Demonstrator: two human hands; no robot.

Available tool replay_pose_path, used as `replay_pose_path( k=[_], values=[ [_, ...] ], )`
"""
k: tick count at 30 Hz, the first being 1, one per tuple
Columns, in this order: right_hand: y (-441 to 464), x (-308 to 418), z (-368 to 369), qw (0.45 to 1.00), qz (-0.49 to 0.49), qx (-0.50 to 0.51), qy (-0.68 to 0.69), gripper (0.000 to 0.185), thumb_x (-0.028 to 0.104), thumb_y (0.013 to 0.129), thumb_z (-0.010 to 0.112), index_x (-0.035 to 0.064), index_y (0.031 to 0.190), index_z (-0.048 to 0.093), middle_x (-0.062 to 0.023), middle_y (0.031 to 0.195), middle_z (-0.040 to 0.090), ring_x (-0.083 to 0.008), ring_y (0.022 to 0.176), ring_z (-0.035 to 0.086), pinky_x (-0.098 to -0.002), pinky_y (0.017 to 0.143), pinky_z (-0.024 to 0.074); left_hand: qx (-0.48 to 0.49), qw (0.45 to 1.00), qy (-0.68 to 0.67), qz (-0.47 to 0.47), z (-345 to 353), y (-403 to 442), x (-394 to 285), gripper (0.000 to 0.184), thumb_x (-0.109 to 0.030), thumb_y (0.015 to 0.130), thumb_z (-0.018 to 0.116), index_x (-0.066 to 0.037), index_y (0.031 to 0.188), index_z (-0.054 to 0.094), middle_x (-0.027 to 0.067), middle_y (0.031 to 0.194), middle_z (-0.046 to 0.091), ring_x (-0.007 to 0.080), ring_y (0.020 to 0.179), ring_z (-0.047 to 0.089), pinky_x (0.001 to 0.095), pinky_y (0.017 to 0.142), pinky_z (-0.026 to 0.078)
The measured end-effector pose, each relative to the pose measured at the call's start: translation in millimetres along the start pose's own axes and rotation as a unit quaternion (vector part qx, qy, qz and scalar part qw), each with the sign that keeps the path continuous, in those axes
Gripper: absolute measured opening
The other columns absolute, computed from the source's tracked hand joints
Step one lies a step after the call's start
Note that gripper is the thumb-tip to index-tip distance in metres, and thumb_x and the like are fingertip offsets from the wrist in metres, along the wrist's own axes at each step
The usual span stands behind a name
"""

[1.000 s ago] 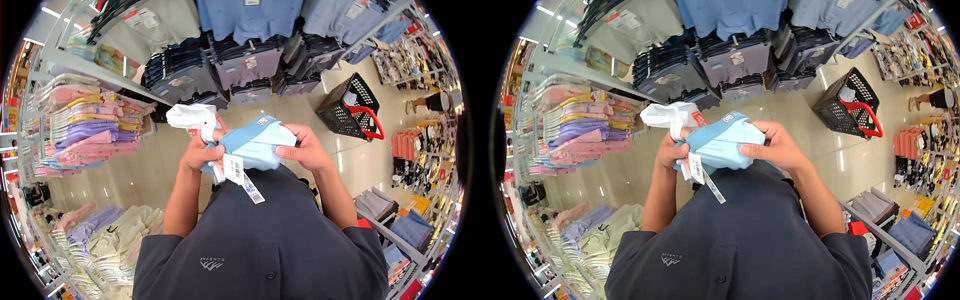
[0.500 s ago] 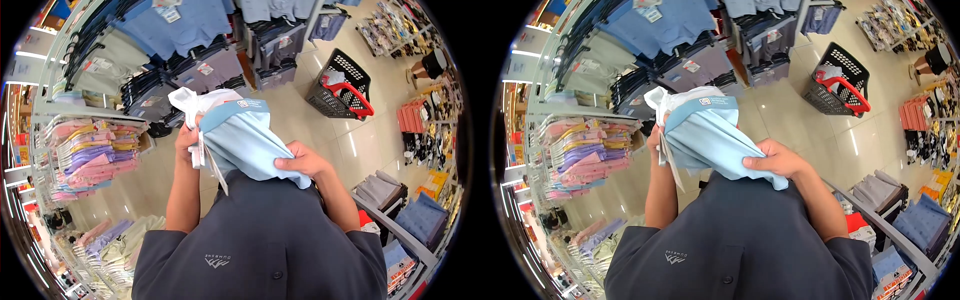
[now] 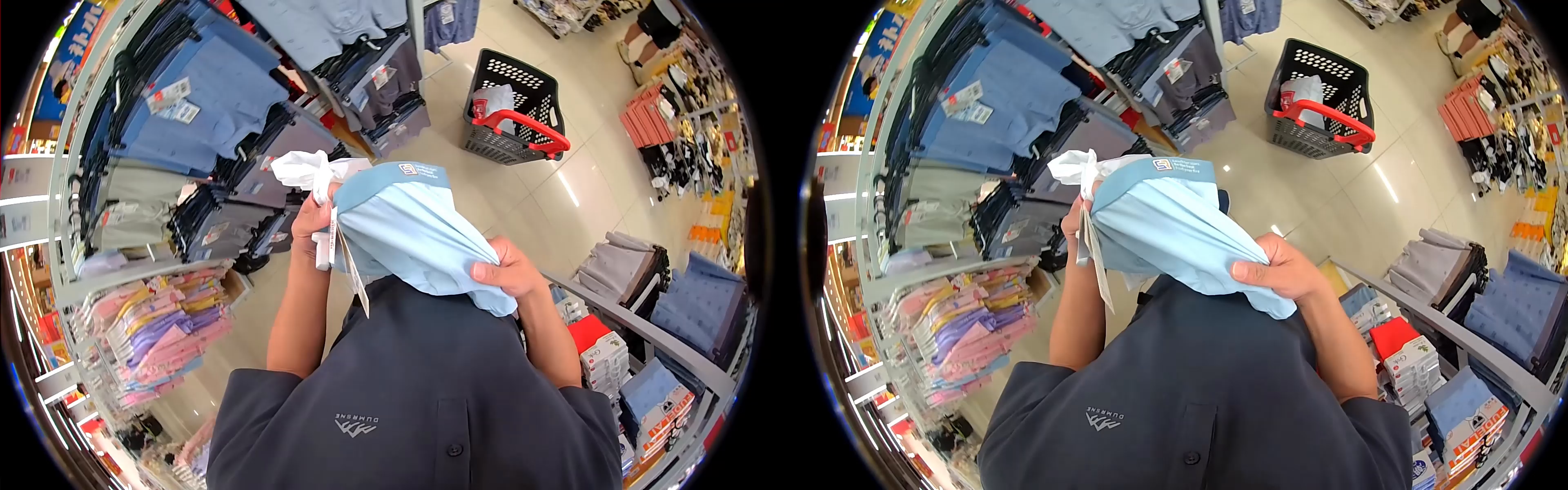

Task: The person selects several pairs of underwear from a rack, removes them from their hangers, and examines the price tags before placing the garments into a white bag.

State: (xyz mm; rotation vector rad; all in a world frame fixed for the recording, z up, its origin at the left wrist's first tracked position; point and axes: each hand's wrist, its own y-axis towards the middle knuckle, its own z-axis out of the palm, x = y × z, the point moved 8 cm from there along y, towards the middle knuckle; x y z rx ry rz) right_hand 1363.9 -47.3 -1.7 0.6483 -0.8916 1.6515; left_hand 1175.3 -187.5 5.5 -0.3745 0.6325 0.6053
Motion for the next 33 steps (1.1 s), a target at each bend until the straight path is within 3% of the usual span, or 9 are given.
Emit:
replay_pose_path(
  k=[3, 7, 11, 13, 15, 17, 25, 29, 33],
  values=[
    [11.2, 15.3, -4.8, 0.998, -0.031, -0.022, -0.058, 0.028, 0.026, 0.087, 0.066, -0.0018, 0.087, 0.067, 0.0007, 0.078, 0.062, -0.0059, 0.073, 0.052, -0.0231, 0.065, 0.0424, 0.093, 0.994, -0.04, -0.031, -2.6, 32.0, 3.7, 0.03, -0.017, 0.069, 0.074, 0.0, 0.088, 0.058, 0.0089, 0.083, 0.062, 0.0185, 0.076, 0.059, 0.0289, 0.071, 0.047],
    [31.7, 34.9, -19.2, 0.958, 0.074, -0.051, -0.271, 0.044, 0.029, 0.079, 0.073, -0.0037, 0.107, 0.061, -0.01, 0.09, 0.067, -0.0144, 0.084, 0.061, -0.0295, 0.078, 0.047, 0.098, 0.994, -0.03, -0.036, 1.3, 62.6, -1.1, 0.029, -0.016, 0.069, 0.074, 0.0, 0.088, 0.059, 0.0091, 0.083, 0.062, 0.0183, 0.073, 0.058, 0.0296, 0.071, 0.046],
    [61.0, 64.1, -28.8, 0.935, 0.023, -0.03, -0.354, 0.072, 0.039, 0.07, 0.078, -0.0012, 0.124, 0.051, -0.0139, 0.105, 0.063, -0.02, 0.099, 0.059, -0.0342, 0.086, 0.0455, 0.165, 0.983, -0.06, -0.053, 14.1, 88.9, -4.9, 0.028, -0.014, 0.069, 0.073, 0.004, 0.086, 0.06, 0.0113, 0.082, 0.062, 0.0205, 0.076, 0.059, 0.0309, 0.07, 0.044],
    [83.0, 108.9, -33.6, 0.945, -0.162, -0.139, -0.247, 0.073, 0.04, 0.07, 0.078, -0.0001, 0.124, 0.051, -0.0123, 0.106, 0.062, -0.0207, 0.102, 0.058, -0.0363, 0.088, 0.0447, 0.219, 0.97, -0.079, -0.073, 21.9, 99.8, -5.7, 0.029, -0.014, 0.068, 0.074, 0.005, 0.086, 0.062, 0.0125, 0.084, 0.063, 0.0218, 0.077, 0.059, 0.0316, 0.069, 0.044],
    [101.5, 131.7, -29.4, 0.947, -0.207, -0.133, -0.206, 0.057, 0.032, 0.076, 0.076, 0.0001, 0.118, 0.056, -0.0075, 0.101, 0.063, -0.0161, 0.096, 0.059, -0.0338, 0.085, 0.0459, 0.238, 0.963, -0.092, -0.086, 22.6, 111.1, -8.0, 0.029, -0.014, 0.068, 0.074, 0.006, 0.085, 0.062, 0.0132, 0.084, 0.063, 0.0221, 0.077, 0.059, 0.032, 0.069, 0.044],
    [119.4, 124.3, -38.1, 0.98, -0.12, -0.114, -0.113, 0.038, 0.022, 0.082, 0.071, 0.0, 0.111, 0.059, -0.0037, 0.097, 0.064, -0.01, 0.088, 0.058, -0.0274, 0.08, 0.0468, 0.268, 0.956, -0.076, -0.089, 26.7, 119.9, -13.4, 0.03, -0.014, 0.068, 0.074, 0.007, 0.086, 0.062, 0.014, 0.084, 0.063, 0.0226, 0.076, 0.06, 0.0323, 0.069, 0.044],
    [150.4, 140.7, -48.7, 0.985, -0.12, -0.117, 0.033, 0.025, 0.018, 0.091, 0.06, -0.0004, 0.107, 0.062, -0.0039, 0.099, 0.065, -0.0075, 0.086, 0.057, -0.024, 0.076, 0.0461, 0.237, 0.966, -0.081, -0.067, 8.1, 141.4, -34.7, 0.029, -0.018, 0.069, 0.072, 0.006, 0.08, 0.06, 0.0141, 0.081, 0.06, 0.0219, 0.072, 0.056, 0.0328, 0.064, 0.04],
    [162.1, 142.7, -61.0, 0.989, -0.104, -0.104, 0.033, 0.025, 0.019, 0.093, 0.057, 0.0004, 0.109, 0.061, -0.004, 0.1, 0.064, -0.0073, 0.086, 0.057, -0.0231, 0.076, 0.0453, 0.196, 0.979, -0.008, -0.051, -4.8, 153.6, -38.9, 0.026, -0.018, 0.069, 0.072, 0.004, 0.076, 0.059, 0.0131, 0.079, 0.06, 0.0207, 0.069, 0.055, 0.031, 0.062, 0.04],
    [166.7, 180.8, -104.7, 0.899, -0.214, -0.3, -0.237, 0.009, 0.011, 0.092, 0.055, 0.0018, 0.096, 0.055, 0.0009, 0.082, 0.058, -0.0053, 0.082, 0.053, -0.0207, 0.077, 0.0422, 0.089, 0.993, 0.057, -0.055, -6.7, 159.9, -42.1, 0.024, -0.015, 0.073, 0.072, 0.003, 0.088, 0.065, 0.0096, 0.087, 0.065, 0.0149, 0.074, 0.059, 0.0284, 0.067, 0.045]
  ],
)
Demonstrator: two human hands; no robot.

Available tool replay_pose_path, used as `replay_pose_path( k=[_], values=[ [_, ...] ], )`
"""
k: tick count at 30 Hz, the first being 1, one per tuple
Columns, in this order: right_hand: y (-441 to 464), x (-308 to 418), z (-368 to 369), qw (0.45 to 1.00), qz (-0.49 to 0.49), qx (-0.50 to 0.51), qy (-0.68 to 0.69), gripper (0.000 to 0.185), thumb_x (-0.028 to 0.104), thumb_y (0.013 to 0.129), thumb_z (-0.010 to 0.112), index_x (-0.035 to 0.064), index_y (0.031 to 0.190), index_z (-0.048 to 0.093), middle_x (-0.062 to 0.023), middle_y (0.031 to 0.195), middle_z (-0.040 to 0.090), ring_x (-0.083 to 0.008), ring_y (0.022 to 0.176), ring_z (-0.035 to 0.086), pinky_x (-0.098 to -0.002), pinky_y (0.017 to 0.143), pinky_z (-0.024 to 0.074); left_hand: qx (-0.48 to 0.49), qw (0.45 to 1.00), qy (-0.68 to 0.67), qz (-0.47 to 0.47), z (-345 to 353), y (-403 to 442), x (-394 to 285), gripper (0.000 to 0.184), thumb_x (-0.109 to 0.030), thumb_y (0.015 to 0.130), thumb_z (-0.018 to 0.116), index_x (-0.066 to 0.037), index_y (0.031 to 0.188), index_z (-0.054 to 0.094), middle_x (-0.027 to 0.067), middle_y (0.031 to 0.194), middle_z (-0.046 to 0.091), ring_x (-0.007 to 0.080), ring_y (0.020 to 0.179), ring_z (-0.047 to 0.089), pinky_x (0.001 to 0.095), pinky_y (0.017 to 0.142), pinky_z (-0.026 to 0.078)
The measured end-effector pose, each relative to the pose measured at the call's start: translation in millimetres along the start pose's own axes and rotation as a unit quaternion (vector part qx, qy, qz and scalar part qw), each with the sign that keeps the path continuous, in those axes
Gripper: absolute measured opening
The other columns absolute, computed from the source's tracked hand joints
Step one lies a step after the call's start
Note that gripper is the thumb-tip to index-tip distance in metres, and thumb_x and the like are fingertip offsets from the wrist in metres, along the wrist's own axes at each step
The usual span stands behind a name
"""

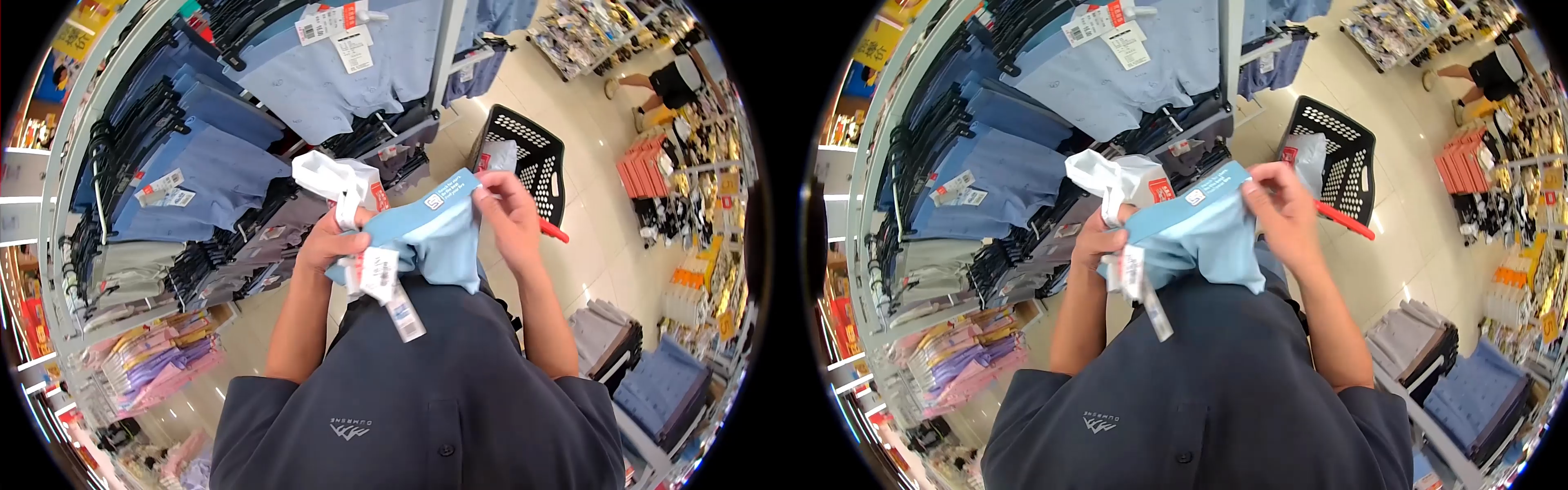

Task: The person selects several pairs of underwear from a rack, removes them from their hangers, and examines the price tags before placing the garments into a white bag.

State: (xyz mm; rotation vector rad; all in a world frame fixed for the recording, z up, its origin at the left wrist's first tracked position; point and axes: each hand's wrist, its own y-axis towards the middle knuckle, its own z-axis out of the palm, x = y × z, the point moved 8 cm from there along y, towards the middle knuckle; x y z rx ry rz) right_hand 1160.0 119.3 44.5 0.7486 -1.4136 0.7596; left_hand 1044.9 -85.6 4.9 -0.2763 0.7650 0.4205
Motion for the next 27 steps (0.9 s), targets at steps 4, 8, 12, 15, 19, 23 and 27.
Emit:
replay_pose_path(
  k=[4, 8, 12, 15, 19, 23, 27],
  values=[
    [17.2, 25.2, -21.1, 0.998, 0.017, 0.049, 0.041, 0.011, 0.009, 0.089, 0.056, 0.0017, 0.098, 0.057, -0.0027, 0.094, 0.061, -0.009, 0.085, 0.055, -0.025, 0.079, 0.0439, -0.015, 0.994, 0.1, -0.034, 36.2, 24.4, 3.5, 0.016, -0.012, 0.081, 0.068, 0.002, 0.088, 0.066, 0.0033, 0.081, 0.063, 0.0066, 0.072, 0.056, 0.0221, 0.064, 0.043],
    [11.2, 95.0, 17.3, 0.894, -0.251, 0.242, -0.28, 0.031, 0.015, 0.078, 0.068, 0.0027, 0.105, 0.058, -0.0119, 0.098, 0.062, -0.0244, 0.086, 0.06, -0.0311, 0.082, 0.0451, -0.109, 0.981, 0.155, -0.036, 52.9, 42.2, 25.8, 0.015, -0.013, 0.083, 0.069, 0.0, 0.09, 0.068, -0.0009, 0.078, 0.062, 0.0056, 0.071, 0.055, 0.0228, 0.063, 0.043],
    [13.0, 61.6, 21.9, 0.797, -0.185, 0.416, -0.397, 0.046, 0.03, 0.076, 0.07, 0.0069, 0.113, 0.055, -0.014, 0.098, 0.061, -0.0335, 0.088, 0.059, -0.0409, 0.074, 0.0464, -0.17, 0.971, 0.168, -0.004, 75.3, 62.4, 54.3, 0.013, -0.014, 0.08, 0.072, -0.002, 0.083, 0.067, -0.0024, 0.075, 0.062, 0.0042, 0.067, 0.054, 0.0206, 0.061, 0.042],
    [22.1, 41.0, -2.9, 0.758, -0.114, 0.49, -0.415, 0.049, 0.036, 0.078, 0.068, 0.008, 0.114, 0.054, -0.0139, 0.091, 0.061, -0.0339, 0.088, 0.058, -0.0427, 0.072, 0.0457, -0.133, 0.968, 0.201, -0.064, 97.4, 75.1, 81.4, 0.011, -0.014, 0.081, 0.071, -0.004, 0.082, 0.066, -0.0034, 0.072, 0.062, 0.0039, 0.068, 0.053, 0.021, 0.062, 0.042],
    [14.2, 10.8, -35.4, 0.755, -0.156, 0.541, -0.335, 0.042, 0.041, 0.077, 0.067, 0.0086, 0.103, 0.06, -0.013, 0.083, 0.062, -0.0338, 0.084, 0.06, -0.0418, 0.07, 0.0467, -0.139, 0.965, 0.183, -0.126, 111.5, 72.7, 122.2, 0.012, -0.015, 0.082, 0.069, -0.004, 0.081, 0.065, -0.0023, 0.074, 0.063, 0.005, 0.07, 0.054, 0.0221, 0.065, 0.043],
    [7.6, 1.8, -54.3, 0.73, -0.106, 0.619, -0.269, 0.038, 0.041, 0.076, 0.067, 0.007, 0.094, 0.064, -0.014, 0.078, 0.063, -0.0329, 0.079, 0.061, -0.0409, 0.068, 0.0459, -0.101, 0.965, 0.22, -0.101, 131.4, 60.3, 144.2, 0.025, -0.02, 0.071, 0.078, -0.006, 0.084, 0.064, -0.0038, 0.076, 0.059, 0.0064, 0.073, 0.05, 0.0245, 0.07, 0.04],
    [10.2, -7.9, -67.2, 0.7, -0.033, 0.666, -0.255, 0.033, 0.036, 0.078, 0.067, 0.006, 0.091, 0.065, -0.015, 0.074, 0.063, -0.0303, 0.07, 0.061, -0.0376, 0.061, 0.0451, -0.032, 0.954, 0.276, -0.109, 148.9, 50.6, 147.8, 0.025, -0.017, 0.067, 0.079, -0.006, 0.082, 0.063, -0.0064, 0.073, 0.054, 0.006, 0.07, 0.046, 0.0236, 0.067, 0.038]
  ],
)
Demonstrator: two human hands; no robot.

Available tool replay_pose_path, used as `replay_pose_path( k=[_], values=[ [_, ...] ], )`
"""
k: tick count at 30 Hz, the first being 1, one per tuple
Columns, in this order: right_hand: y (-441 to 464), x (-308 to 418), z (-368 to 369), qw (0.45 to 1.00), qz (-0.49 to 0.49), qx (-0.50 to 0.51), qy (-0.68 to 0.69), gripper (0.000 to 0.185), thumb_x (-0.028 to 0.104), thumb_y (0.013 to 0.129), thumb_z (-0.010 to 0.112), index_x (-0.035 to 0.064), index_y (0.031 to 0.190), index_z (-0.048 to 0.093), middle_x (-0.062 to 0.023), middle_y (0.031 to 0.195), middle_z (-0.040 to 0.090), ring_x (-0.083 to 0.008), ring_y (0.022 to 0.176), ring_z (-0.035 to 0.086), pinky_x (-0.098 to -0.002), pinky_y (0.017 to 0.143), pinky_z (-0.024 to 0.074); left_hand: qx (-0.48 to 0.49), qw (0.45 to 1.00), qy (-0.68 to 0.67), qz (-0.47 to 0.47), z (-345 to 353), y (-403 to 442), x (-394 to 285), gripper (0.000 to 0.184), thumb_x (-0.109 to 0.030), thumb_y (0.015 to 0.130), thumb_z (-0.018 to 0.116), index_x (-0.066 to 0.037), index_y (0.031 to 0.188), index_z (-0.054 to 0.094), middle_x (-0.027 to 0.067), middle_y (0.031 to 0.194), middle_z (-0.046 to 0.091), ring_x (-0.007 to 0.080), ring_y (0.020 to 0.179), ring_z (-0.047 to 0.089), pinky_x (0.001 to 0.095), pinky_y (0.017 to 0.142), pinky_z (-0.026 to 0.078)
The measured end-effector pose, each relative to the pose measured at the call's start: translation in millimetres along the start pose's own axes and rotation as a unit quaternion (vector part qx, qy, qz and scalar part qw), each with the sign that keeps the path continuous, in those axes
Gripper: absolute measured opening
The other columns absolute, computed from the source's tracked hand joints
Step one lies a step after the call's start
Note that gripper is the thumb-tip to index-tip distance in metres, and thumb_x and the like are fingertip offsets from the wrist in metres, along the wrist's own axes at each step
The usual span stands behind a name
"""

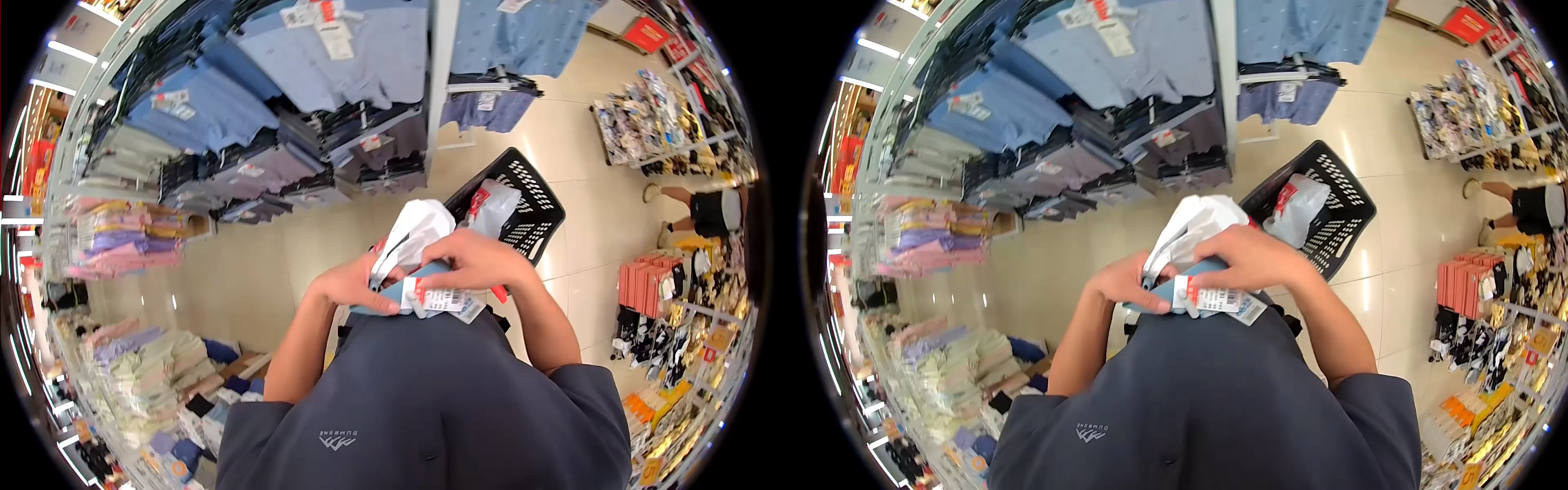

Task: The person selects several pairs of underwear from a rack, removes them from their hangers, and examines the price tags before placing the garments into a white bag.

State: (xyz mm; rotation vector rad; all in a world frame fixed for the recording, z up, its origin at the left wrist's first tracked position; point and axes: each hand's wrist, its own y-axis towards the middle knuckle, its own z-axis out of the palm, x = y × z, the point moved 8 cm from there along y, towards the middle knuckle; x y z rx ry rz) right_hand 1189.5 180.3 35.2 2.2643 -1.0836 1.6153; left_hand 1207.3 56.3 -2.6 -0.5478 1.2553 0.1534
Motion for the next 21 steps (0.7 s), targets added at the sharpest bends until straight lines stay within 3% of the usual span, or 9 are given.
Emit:
replay_pose_path(
  k=[5, 7, 8, 9, 11, 15, 17, 19, 21],
  values=[
    [1.8, 9.2, 3.8, 0.996, -0.074, -0.041, -0.009, 0.027, 0.032, 0.086, 0.06, 0.0058, 0.089, 0.064, -0.0118, 0.07, 0.062, -0.0281, 0.068, 0.06, -0.0379, 0.06, 0.0439, -0.067, 0.998, -0.008, -0.007, -4.2, -6.0, 2.0, 0.02, -0.013, 0.068, 0.078, -0.005, 0.077, 0.062, -0.0069, 0.071, 0.054, 0.0049, 0.069, 0.046, 0.0221, 0.064, 0.037],
    [8.3, 19.9, 6.9, 0.984, -0.044, -0.005, -0.173, 0.029, 0.034, 0.087, 0.058, 0.0052, 0.085, 0.062, -0.0102, 0.07, 0.062, -0.029, 0.07, 0.06, -0.0389, 0.061, 0.0442, -0.074, 0.996, -0.051, -0.002, -4.5, -6.4, 0.3, 0.02, -0.011, 0.066, 0.079, -0.006, 0.077, 0.062, -0.0075, 0.071, 0.054, 0.0054, 0.068, 0.046, 0.0223, 0.065, 0.038],
    [10.2, 31.6, 7.4, 0.978, -0.082, -0.027, -0.189, 0.031, 0.034, 0.089, 0.056, 0.004, 0.081, 0.06, -0.0093, 0.068, 0.062, -0.0305, 0.07, 0.06, -0.0398, 0.062, 0.0442, -0.084, 0.995, -0.045, 0.0, -6.6, -8.7, 0.2, 0.02, -0.009, 0.065, 0.079, -0.006, 0.076, 0.062, -0.0062, 0.072, 0.054, 0.0059, 0.068, 0.046, 0.0223, 0.066, 0.038],
    [15.4, 36.5, 11.2, 0.978, -0.083, -0.025, -0.19, 0.031, 0.034, 0.089, 0.056, 0.004, 0.081, 0.06, -0.0093, 0.068, 0.062, -0.0305, 0.07, 0.06, -0.0398, 0.062, 0.0442, -0.087, 0.995, -0.047, 0.001, -6.4, -13.2, -2.5, 0.02, -0.009, 0.065, 0.079, -0.006, 0.076, 0.062, -0.0062, 0.072, 0.054, 0.0059, 0.068, 0.046, 0.0223, 0.066, 0.038],
    [29.1, 37.4, 22.0, 0.999, -0.029, 0.013, -0.039, 0.038, 0.04, 0.086, 0.059, 0.0028, 0.079, 0.06, -0.0112, 0.065, 0.059, -0.0304, 0.066, 0.059, -0.0394, 0.061, 0.0436, -0.129, 0.991, -0.019, 0.019, -14.4, -26.9, -11.4, 0.017, -0.011, 0.069, 0.075, -0.003, 0.081, 0.066, -0.0014, 0.079, 0.062, 0.0074, 0.074, 0.054, 0.0234, 0.07, 0.042],
    [52.2, 47.3, 46.4, 0.995, 0.005, 0.094, -0.031, 0.045, 0.045, 0.079, 0.066, 0.0009, 0.08, 0.06, -0.0132, 0.065, 0.059, -0.0293, 0.064, 0.058, -0.0389, 0.059, 0.0432, -0.135, 0.99, -0.008, 0.052, -28.9, -50.6, 3.8, 0.019, -0.012, 0.069, 0.075, -0.003, 0.084, 0.068, 0.0013, 0.082, 0.064, 0.0087, 0.076, 0.057, 0.0245, 0.072, 0.044],
    [66.8, 54.5, 53.5, 0.998, -0.005, 0.055, -0.027, 0.045, 0.042, 0.072, 0.073, -0.0007, 0.08, 0.06, -0.0137, 0.065, 0.059, -0.0274, 0.062, 0.058, -0.0377, 0.057, 0.0426, -0.14, 0.989, -0.042, 0.031, -33.0, -63.4, 11.1, 0.023, -0.014, 0.068, 0.076, -0.002, 0.087, 0.068, 0.001, 0.081, 0.064, 0.0096, 0.075, 0.057, 0.026, 0.072, 0.045],
    [76.0, 65.6, 58.8, 0.997, -0.014, 0.058, -0.053, 0.033, 0.03, 0.072, 0.072, -0.0008, 0.076, 0.06, -0.0122, 0.062, 0.057, -0.0243, 0.056, 0.056, -0.0345, 0.053, 0.0413, -0.122, 0.99, -0.067, 0.035, -42.7, -79.6, 22.4, 0.03, -0.015, 0.066, 0.079, -0.003, 0.09, 0.066, 0.0015, 0.086, 0.063, 0.0107, 0.079, 0.057, 0.0261, 0.075, 0.044],
    [78.1, 67.0, 56.4, 0.999, -0.008, 0.038, -0.009, 0.025, 0.019, 0.073, 0.07, -0.0014, 0.069, 0.057, -0.0068, 0.057, 0.051, -0.0142, 0.051, 0.047, -0.0282, 0.047, 0.0369, -0.099, 0.99, -0.093, 0.041, -46.5, -97.4, 34.4, 0.037, -0.015, 0.063, 0.082, -0.003, 0.094, 0.065, 0.002, 0.091, 0.063, 0.0118, 0.083, 0.056, 0.0262, 0.077, 0.043]
  ],
)
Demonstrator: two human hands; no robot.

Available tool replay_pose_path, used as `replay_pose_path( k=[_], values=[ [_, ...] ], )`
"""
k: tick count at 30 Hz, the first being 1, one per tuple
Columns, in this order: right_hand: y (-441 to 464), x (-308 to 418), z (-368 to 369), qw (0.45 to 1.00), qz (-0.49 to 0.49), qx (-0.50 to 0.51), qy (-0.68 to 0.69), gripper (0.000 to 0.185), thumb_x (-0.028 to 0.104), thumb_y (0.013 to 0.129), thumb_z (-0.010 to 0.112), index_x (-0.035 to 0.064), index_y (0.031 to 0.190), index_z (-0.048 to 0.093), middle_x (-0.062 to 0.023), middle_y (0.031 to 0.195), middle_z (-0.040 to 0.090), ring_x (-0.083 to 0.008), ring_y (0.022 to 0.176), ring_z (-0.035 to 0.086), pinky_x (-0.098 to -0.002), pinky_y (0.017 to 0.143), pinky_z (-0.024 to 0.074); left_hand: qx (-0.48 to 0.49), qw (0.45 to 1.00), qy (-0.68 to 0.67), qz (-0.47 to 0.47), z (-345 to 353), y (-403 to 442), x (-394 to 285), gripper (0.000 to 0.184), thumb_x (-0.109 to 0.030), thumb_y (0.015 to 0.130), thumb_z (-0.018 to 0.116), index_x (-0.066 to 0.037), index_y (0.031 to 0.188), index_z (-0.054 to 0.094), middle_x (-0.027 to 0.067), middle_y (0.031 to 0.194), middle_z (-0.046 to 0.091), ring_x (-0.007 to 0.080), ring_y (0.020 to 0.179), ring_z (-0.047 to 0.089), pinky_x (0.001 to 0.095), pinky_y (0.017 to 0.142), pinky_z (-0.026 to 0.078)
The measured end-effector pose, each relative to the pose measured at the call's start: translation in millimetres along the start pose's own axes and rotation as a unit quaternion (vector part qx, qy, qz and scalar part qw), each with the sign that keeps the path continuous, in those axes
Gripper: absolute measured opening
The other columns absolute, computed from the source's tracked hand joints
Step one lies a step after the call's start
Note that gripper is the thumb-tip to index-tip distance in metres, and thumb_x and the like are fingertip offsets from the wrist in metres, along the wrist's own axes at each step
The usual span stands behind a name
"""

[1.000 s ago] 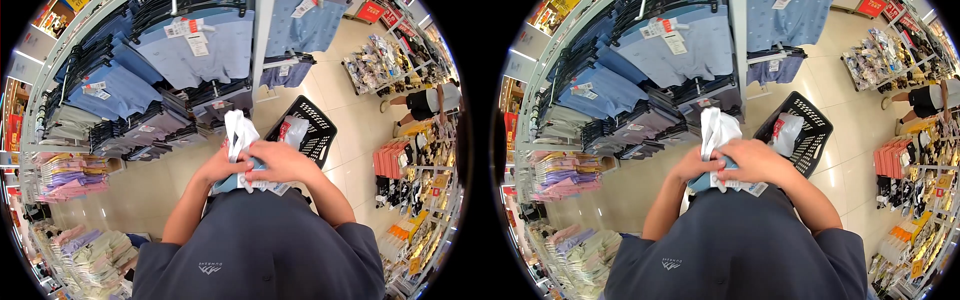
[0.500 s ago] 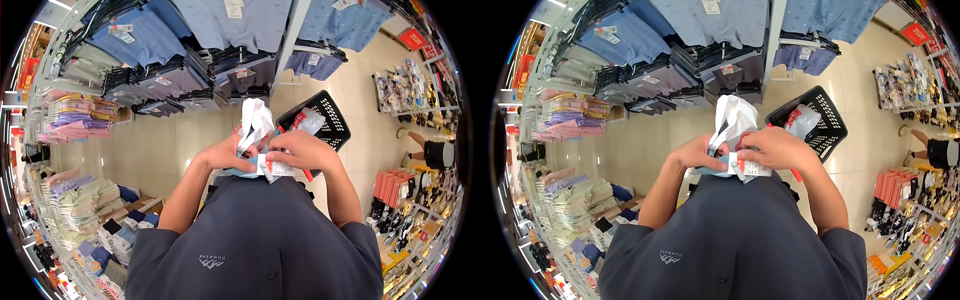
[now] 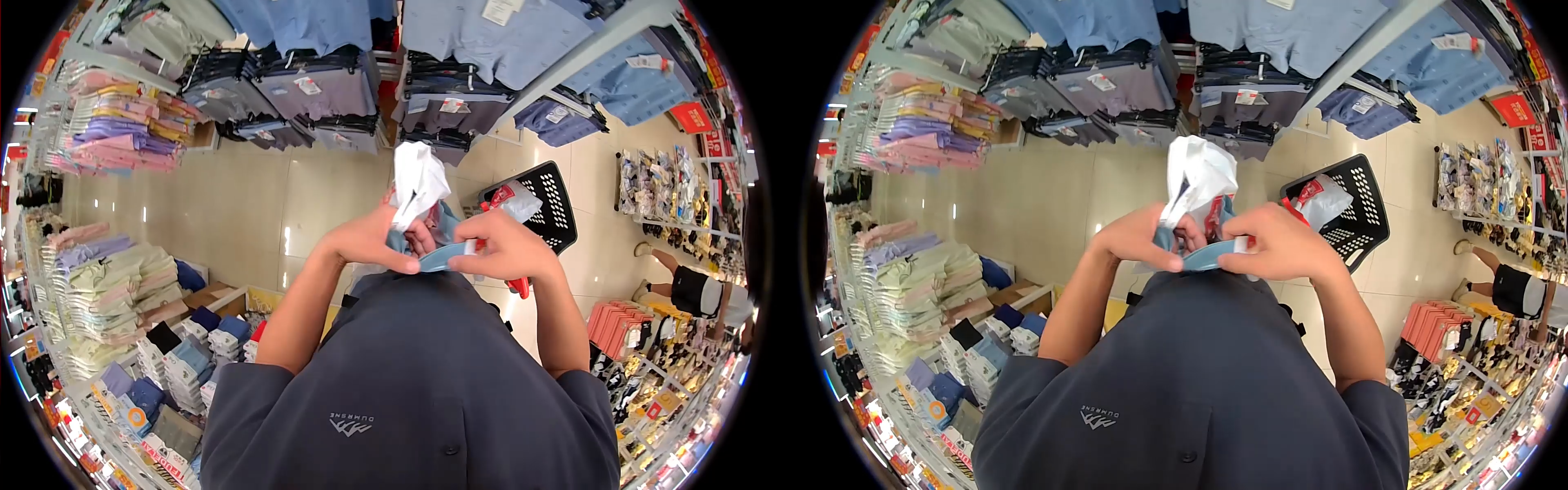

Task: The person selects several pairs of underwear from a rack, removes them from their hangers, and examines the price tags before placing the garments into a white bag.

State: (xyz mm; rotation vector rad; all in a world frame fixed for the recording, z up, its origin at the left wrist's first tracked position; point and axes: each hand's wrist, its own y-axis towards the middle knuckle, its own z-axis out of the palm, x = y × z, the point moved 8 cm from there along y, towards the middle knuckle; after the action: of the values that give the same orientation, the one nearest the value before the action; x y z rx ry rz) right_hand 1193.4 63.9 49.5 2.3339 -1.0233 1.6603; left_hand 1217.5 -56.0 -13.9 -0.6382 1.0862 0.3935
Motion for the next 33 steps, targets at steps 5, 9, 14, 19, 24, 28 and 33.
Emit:
replay_pose_path(
  k=[5, 9, 14, 19, 24, 28, 33],
  values=[
    [1.8, 9.5, 2.1, 0.999, 0.037, -0.018, 0.029, 0.019, 0.013, 0.073, 0.066, 0.0001, 0.068, 0.053, -0.0076, 0.058, 0.046, -0.018, 0.05, 0.047, -0.0298, 0.045, 0.0369, -0.078, 0.994, -0.025, 0.076, -28.6, -37.3, 14.2, 0.03, -0.017, 0.07, 0.08, -0.003, 0.092, 0.065, 0.0031, 0.091, 0.063, 0.0104, 0.082, 0.055, 0.0251, 0.075, 0.043],
    [5.2, 37.5, 10.4, 0.998, -0.009, -0.053, -0.013, 0.016, 0.008, 0.072, 0.065, -0.0008, 0.068, 0.052, -0.0088, 0.07, 0.048, -0.0194, 0.058, 0.051, -0.0327, 0.048, 0.0407, -0.179, 0.979, -0.076, 0.063, -46.9, -37.7, 38.3, 0.02, -0.015, 0.077, 0.075, -0.003, 0.09, 0.066, 0.005, 0.095, 0.062, 0.0146, 0.089, 0.056, 0.0296, 0.083, 0.042],
    [8.6, 68.1, 23.2, 0.989, -0.094, -0.027, -0.112, 0.014, 0.005, 0.068, 0.067, -0.0003, 0.069, 0.054, -0.008, 0.075, 0.054, -0.0263, 0.06, 0.053, -0.0333, 0.052, 0.0427, -0.201, 0.949, -0.028, 0.242, -46.2, -31.2, 35.6, 0.013, -0.013, 0.079, 0.073, -0.006, 0.086, 0.065, 0.0153, 0.135, 0.044, 0.0262, 0.125, 0.043, 0.0395, 0.1, 0.035],
    [6.1, 75.6, 27.6, 0.986, -0.12, 0.01, -0.12, 0.016, 0.008, 0.069, 0.067, 0.0006, 0.068, 0.053, -0.0073, 0.072, 0.051, -0.0265, 0.059, 0.053, -0.0344, 0.051, 0.0414, -0.11, 0.959, -0.102, 0.24, -43.7, -12.3, 30.0, 0.017, -0.022, 0.078, 0.074, -0.007, 0.083, 0.065, 0.0146, 0.142, 0.036, 0.0247, 0.126, 0.039, 0.0404, 0.102, 0.03],
    [0.9, 73.9, 13.4, 0.989, -0.114, 0.004, -0.099, 0.018, 0.009, 0.07, 0.067, 0.0005, 0.067, 0.052, -0.0089, 0.074, 0.051, -0.0265, 0.061, 0.054, -0.0333, 0.052, 0.0421, -0.097, 0.95, -0.052, 0.293, -41.1, -3.6, 7.7, 0.02, -0.023, 0.079, 0.074, -0.007, 0.082, 0.062, 0.0113, 0.127, 0.049, 0.0207, 0.109, 0.048, 0.0366, 0.097, 0.035],
    [-12.2, 49.9, -17.4, 0.983, -0.024, -0.135, -0.118, 0.021, 0.01, 0.071, 0.067, -0.0011, 0.065, 0.05, -0.015, 0.089, 0.057, -0.026, 0.064, 0.057, -0.0309, 0.055, 0.0458, -0.168, 0.951, -0.048, 0.257, -49.6, -1.5, 11.5, 0.018, -0.02, 0.08, 0.072, -0.006, 0.085, 0.061, 0.0099, 0.106, 0.061, 0.0189, 0.101, 0.052, 0.034, 0.09, 0.04],
    [-23.8, 22.8, -30.5, 0.966, 0.058, -0.229, -0.102, 0.024, 0.009, 0.073, 0.068, -0.0034, 0.063, 0.05, -0.0154, 0.102, 0.058, -0.0258, 0.068, 0.061, -0.0313, 0.056, 0.0492, -0.194, 0.95, -0.062, 0.236, -48.3, 0.2, -0.2, 0.015, -0.011, 0.081, 0.071, -0.003, 0.088, 0.062, 0.0083, 0.101, 0.062, 0.0144, 0.088, 0.056, 0.0287, 0.077, 0.046]
  ],
)
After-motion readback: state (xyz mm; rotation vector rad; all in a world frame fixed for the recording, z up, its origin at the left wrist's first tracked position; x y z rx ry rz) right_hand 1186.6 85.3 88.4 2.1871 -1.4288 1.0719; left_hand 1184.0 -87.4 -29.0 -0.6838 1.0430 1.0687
